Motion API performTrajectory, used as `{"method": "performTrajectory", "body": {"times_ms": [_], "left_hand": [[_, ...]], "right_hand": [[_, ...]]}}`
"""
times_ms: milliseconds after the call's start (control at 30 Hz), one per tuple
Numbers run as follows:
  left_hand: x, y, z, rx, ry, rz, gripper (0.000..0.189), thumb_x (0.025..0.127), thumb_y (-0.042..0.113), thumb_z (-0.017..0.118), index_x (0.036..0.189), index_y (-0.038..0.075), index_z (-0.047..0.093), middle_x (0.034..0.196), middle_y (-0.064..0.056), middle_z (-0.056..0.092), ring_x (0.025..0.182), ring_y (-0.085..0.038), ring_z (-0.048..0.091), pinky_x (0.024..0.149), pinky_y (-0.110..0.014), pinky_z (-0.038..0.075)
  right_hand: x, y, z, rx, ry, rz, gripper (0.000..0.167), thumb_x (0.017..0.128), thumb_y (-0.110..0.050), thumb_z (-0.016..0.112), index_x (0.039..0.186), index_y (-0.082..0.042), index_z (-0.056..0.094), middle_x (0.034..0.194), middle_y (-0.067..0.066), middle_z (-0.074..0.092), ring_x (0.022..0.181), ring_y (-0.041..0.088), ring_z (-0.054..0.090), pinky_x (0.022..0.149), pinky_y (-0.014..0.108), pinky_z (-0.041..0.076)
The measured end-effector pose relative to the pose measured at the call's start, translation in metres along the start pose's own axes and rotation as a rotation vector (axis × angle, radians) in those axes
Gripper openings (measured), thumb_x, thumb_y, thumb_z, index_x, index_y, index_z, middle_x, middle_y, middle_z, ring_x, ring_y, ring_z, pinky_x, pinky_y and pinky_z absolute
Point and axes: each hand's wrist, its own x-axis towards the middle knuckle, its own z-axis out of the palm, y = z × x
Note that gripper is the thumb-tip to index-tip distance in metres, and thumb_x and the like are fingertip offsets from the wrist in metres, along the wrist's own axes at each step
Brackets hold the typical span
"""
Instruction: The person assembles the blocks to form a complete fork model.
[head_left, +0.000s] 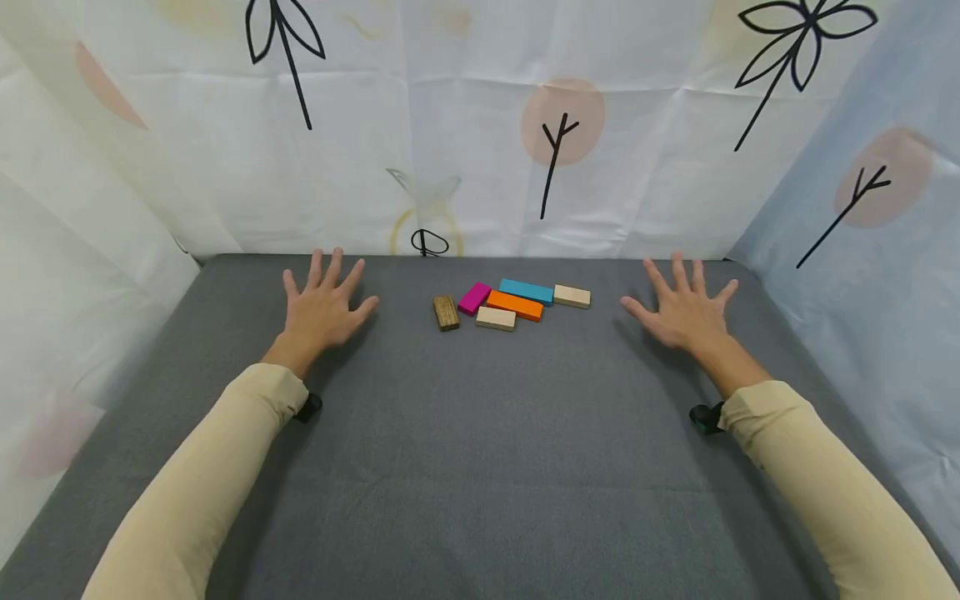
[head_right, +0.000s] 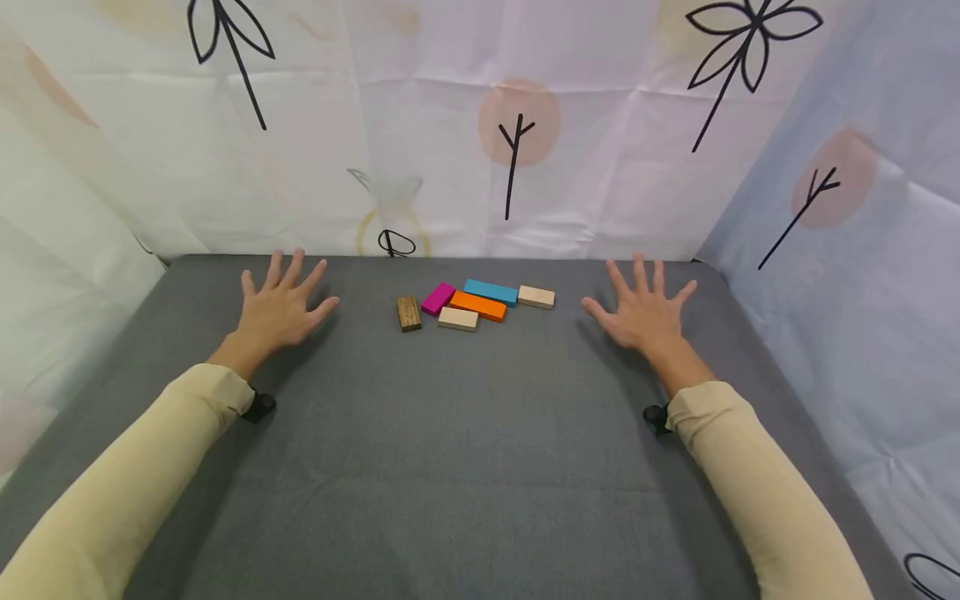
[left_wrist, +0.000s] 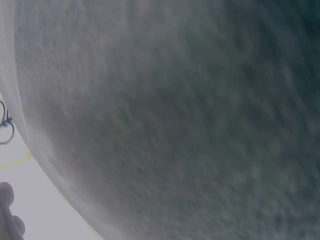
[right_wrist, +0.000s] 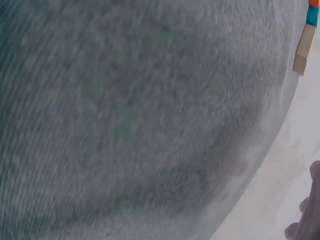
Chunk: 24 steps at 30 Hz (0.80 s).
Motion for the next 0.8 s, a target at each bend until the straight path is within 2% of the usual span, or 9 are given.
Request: {"method": "performTrajectory", "body": {"times_ms": [200,400,533,800], "left_hand": [[0.002,0.012,0.003,0.016,-0.028,0.047,0.074,0.102,0.055,0.039,0.162,0.017,0.016,0.167,-0.016,0.001,0.151,-0.037,-0.010,0.109,-0.073,-0.004],[0.003,0.029,0.004,0.017,-0.039,0.109,0.073,0.102,0.055,0.040,0.161,0.018,0.019,0.167,-0.014,0.002,0.152,-0.036,-0.009,0.110,-0.072,-0.004],[0.003,0.041,0.005,0.023,-0.051,0.146,0.073,0.102,0.056,0.040,0.161,0.019,0.020,0.167,-0.012,0.000,0.152,-0.035,-0.008,0.111,-0.072,-0.003],[0.004,0.067,0.006,0.038,-0.065,0.230,0.072,0.101,0.057,0.042,0.161,0.021,0.021,0.168,-0.010,0.003,0.153,-0.034,-0.005,0.112,-0.071,0.001]], "right_hand": [[0.001,-0.013,0.001,-0.022,-0.020,-0.053,0.089,0.095,-0.075,0.029,0.162,-0.020,0.007,0.165,0.021,-0.008,0.148,0.047,-0.011,0.098,0.079,-0.017],[0.002,-0.028,0.004,-0.038,-0.021,-0.114,0.086,0.097,-0.071,0.031,0.162,-0.020,0.009,0.165,0.020,-0.002,0.150,0.043,0.000,0.104,0.076,-0.012],[0.002,-0.036,0.008,-0.019,-0.021,-0.180,0.083,0.099,-0.065,0.036,0.162,-0.017,0.012,0.166,0.020,-0.001,0.150,0.042,0.006,0.109,0.072,-0.009],[0.003,-0.056,0.015,-0.030,-0.041,-0.324,0.078,0.101,-0.057,0.043,0.162,-0.016,0.015,0.166,0.019,0.002,0.151,0.041,0.010,0.114,0.067,-0.002]]}}
